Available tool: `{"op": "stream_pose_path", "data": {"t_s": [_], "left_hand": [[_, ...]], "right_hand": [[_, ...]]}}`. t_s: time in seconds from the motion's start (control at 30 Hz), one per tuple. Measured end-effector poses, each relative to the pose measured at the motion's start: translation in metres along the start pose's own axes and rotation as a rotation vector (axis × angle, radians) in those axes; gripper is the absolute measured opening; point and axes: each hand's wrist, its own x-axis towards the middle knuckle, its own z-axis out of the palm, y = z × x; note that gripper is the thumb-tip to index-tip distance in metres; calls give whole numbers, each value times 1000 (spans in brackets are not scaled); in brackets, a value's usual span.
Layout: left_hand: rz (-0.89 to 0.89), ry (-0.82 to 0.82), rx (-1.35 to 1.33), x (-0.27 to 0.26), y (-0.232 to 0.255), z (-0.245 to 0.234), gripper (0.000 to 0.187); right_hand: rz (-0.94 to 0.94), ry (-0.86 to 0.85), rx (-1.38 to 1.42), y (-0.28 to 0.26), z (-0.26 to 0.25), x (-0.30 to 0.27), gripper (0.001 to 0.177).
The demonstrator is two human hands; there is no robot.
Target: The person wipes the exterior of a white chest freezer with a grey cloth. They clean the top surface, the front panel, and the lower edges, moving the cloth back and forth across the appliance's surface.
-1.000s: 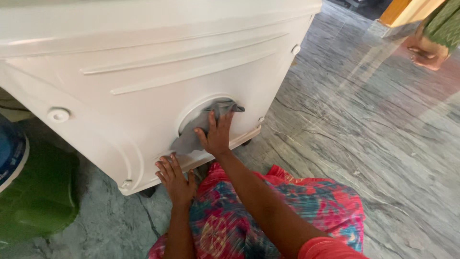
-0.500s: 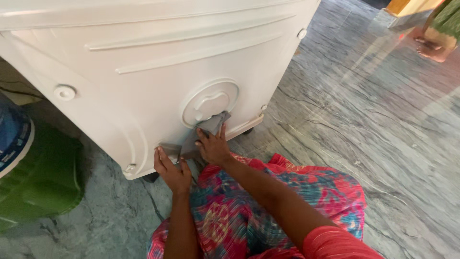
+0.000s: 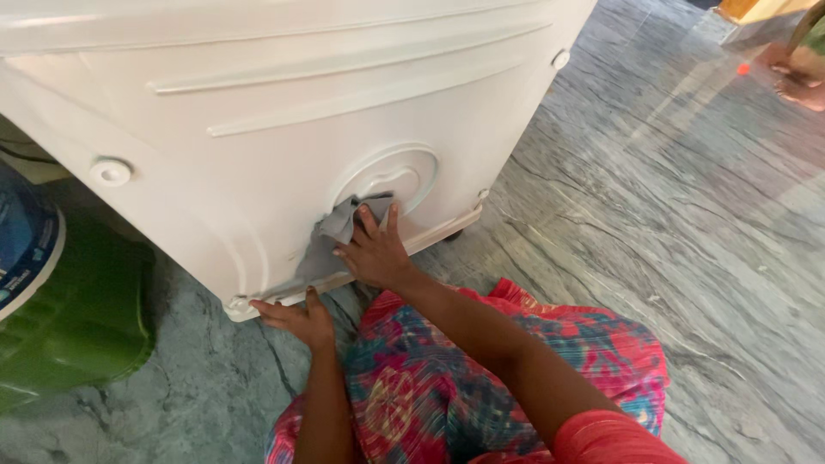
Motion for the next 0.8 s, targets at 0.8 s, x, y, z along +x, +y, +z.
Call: {"op": "stream_pose_path", "data": {"t_s": [0.8], "left_hand": [[407,-32,500,-4,13,9,106]], "right_hand": [[840,351,229,96,18,-16,67]]}}
